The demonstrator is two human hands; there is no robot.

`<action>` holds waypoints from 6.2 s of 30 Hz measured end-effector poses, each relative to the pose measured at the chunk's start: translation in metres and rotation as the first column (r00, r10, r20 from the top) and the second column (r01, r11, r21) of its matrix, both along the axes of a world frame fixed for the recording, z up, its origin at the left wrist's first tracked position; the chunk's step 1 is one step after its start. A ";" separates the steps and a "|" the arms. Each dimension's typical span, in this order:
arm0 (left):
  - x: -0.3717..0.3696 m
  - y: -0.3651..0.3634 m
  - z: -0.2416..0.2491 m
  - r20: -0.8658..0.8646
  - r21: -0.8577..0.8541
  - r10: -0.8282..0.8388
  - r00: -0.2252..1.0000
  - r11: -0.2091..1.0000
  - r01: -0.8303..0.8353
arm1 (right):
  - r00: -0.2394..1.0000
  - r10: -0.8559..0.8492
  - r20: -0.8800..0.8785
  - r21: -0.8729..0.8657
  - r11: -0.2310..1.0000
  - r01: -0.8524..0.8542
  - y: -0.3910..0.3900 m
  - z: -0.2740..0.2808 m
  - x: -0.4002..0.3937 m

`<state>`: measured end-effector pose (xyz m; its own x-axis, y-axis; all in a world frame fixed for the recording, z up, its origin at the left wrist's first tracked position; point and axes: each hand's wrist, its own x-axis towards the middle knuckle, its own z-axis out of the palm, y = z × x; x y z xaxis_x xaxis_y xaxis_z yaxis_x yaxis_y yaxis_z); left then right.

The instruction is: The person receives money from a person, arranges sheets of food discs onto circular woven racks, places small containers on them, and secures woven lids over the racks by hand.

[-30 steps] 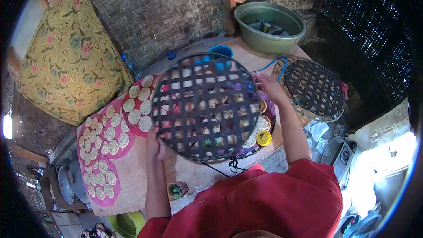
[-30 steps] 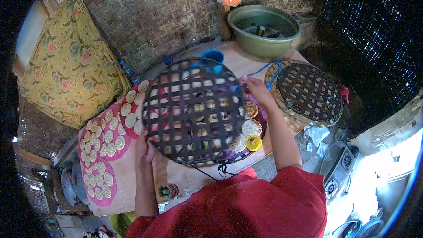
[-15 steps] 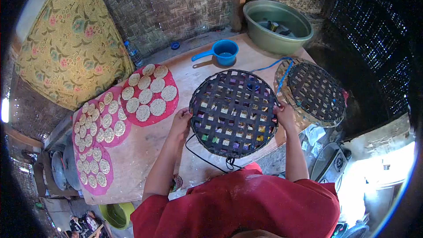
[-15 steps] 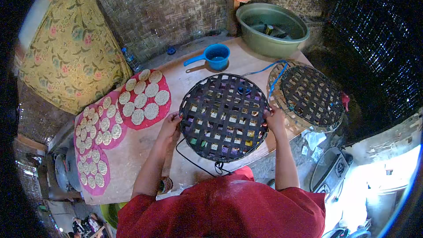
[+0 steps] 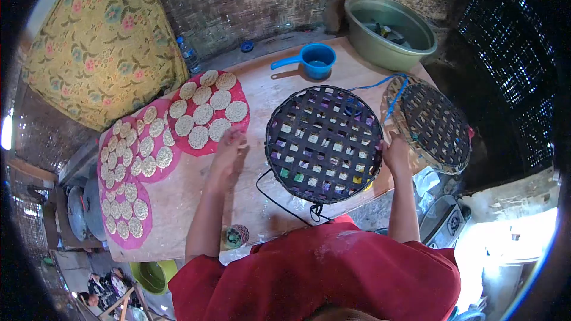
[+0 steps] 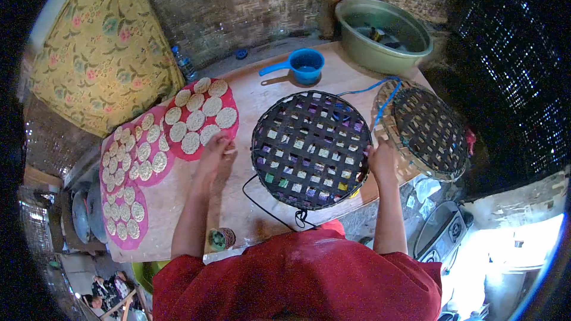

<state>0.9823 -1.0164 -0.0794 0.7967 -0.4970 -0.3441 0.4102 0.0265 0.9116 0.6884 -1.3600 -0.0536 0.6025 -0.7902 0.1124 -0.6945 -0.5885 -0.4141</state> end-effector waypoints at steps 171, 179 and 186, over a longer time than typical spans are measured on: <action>-0.101 0.201 -0.057 0.845 0.290 0.027 0.534 0.816 -0.500 | 0.816 0.389 0.429 0.216 0.832 -0.510 0.103 0.028 0.191; -0.102 0.199 -0.057 0.806 0.263 0.097 0.584 0.825 -0.500 | 0.956 0.004 0.294 0.037 0.999 -0.016 -0.049 0.002 0.204; -0.102 0.196 -0.050 0.835 0.286 0.058 0.547 0.803 -0.522 | 0.991 -0.097 0.094 -0.269 0.956 0.120 -0.067 -0.054 0.225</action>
